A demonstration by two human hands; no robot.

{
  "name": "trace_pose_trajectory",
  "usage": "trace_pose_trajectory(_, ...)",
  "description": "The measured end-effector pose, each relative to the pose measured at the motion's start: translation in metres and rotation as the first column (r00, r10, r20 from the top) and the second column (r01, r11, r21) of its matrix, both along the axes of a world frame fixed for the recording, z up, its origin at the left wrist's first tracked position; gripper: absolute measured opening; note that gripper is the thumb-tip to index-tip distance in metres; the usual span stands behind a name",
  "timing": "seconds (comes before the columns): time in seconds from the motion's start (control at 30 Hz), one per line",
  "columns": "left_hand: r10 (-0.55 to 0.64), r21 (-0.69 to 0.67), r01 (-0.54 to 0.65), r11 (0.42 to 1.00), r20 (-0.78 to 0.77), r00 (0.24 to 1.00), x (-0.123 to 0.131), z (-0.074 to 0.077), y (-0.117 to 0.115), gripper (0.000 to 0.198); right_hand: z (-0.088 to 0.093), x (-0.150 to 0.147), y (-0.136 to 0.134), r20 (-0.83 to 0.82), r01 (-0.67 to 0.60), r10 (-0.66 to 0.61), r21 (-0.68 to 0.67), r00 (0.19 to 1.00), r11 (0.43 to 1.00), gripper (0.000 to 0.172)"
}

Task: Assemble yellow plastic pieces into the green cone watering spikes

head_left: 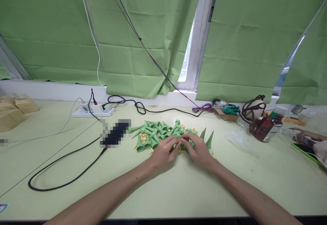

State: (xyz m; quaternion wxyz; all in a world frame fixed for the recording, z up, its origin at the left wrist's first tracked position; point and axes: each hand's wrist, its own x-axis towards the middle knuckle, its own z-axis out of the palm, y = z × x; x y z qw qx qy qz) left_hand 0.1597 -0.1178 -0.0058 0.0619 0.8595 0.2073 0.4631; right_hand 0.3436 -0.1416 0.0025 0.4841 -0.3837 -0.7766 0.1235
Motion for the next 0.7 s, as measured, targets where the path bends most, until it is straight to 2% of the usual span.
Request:
trace_pose_trajectory(0.17, -0.026, -0.022, 0.025, 0.999, -0.013, 1.0, 0.0, -0.003, -0.001, 0.017, -0.002, 0.0, 0.0, 0.013, 0.048, -0.048, -0.024, 0.999, 0.999, 0.019)
trace_pose_trajectory(0.43, -0.067, 0.037, 0.07, 0.997, -0.072, 0.995, -0.002, -0.003, -0.001, 0.019, -0.009, 0.0, 0.004, 0.08, 0.138, -0.136, -0.028, 0.988, 0.99, 0.034)
trace_pose_trajectory(0.7, -0.085, 0.036, 0.09, 0.995, -0.106, 0.991, -0.002, -0.004, -0.001, 0.017, -0.013, 0.0, 0.006, 0.141, 0.161, -0.161, 0.006, 0.977, 0.987, 0.041)
